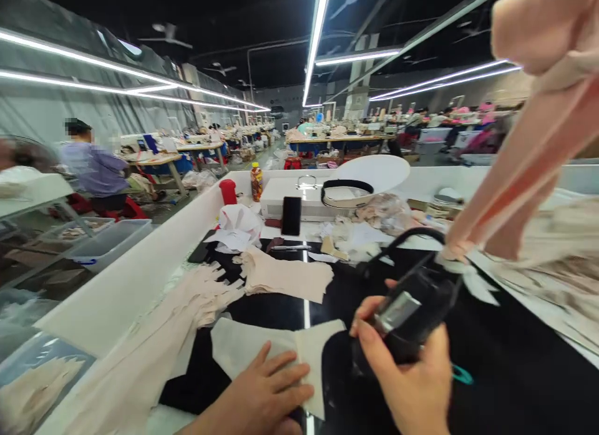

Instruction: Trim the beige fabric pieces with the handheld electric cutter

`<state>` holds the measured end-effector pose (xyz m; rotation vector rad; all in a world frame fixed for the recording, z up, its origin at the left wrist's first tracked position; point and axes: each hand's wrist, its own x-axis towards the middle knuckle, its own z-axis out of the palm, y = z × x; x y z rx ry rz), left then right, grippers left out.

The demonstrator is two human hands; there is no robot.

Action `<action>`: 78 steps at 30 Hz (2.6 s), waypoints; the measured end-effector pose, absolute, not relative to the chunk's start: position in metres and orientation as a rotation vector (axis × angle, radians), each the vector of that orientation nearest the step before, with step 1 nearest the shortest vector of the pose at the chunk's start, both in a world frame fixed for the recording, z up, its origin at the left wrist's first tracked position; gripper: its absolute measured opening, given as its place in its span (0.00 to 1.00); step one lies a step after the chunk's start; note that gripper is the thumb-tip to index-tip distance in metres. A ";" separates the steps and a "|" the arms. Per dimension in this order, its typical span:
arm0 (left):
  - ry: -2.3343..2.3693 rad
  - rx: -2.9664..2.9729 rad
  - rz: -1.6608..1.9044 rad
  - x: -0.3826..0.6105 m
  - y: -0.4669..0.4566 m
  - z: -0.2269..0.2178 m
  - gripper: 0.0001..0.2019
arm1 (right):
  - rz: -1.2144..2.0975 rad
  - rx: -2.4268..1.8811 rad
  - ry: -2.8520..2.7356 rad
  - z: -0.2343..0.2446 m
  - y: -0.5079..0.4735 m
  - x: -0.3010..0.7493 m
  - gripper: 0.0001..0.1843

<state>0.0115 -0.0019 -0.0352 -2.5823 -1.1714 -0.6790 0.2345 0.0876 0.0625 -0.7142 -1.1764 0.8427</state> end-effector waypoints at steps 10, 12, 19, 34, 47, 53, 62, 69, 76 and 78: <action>-1.211 -2.823 -0.830 0.014 -0.006 -0.003 0.04 | 1.060 -0.447 -1.177 0.059 0.037 0.214 0.24; -1.116 -2.798 -0.872 0.021 -0.001 -0.005 0.07 | 1.066 -0.441 -1.171 0.058 0.035 0.211 0.24; -1.023 -2.823 -0.876 0.030 0.009 -0.002 0.12 | 1.041 -0.433 -1.158 0.051 0.030 0.200 0.24; -1.273 -2.950 -0.952 0.026 0.011 0.011 0.06 | 1.023 -0.444 -1.191 0.049 0.028 0.197 0.24; -1.358 -3.005 -0.994 0.024 0.016 0.009 0.04 | 1.009 -0.443 -1.205 0.053 0.027 0.196 0.23; -1.176 -3.098 -0.963 0.020 0.018 0.009 0.08 | 1.020 -0.451 -1.196 0.050 0.027 0.197 0.23; -1.082 -3.150 -0.900 0.012 0.021 0.007 0.08 | 1.026 -0.444 -1.177 0.049 0.028 0.197 0.23; -1.091 -3.134 -0.911 0.011 0.021 0.005 0.07 | 1.030 -0.442 -1.172 0.051 0.028 0.198 0.22; -1.031 -3.113 -0.918 0.009 0.021 -0.002 0.06 | 1.034 -0.439 -1.174 0.053 0.028 0.197 0.22; -1.008 -3.103 -0.913 0.009 0.020 -0.003 0.08 | 1.033 -0.442 -1.175 0.053 0.028 0.198 0.22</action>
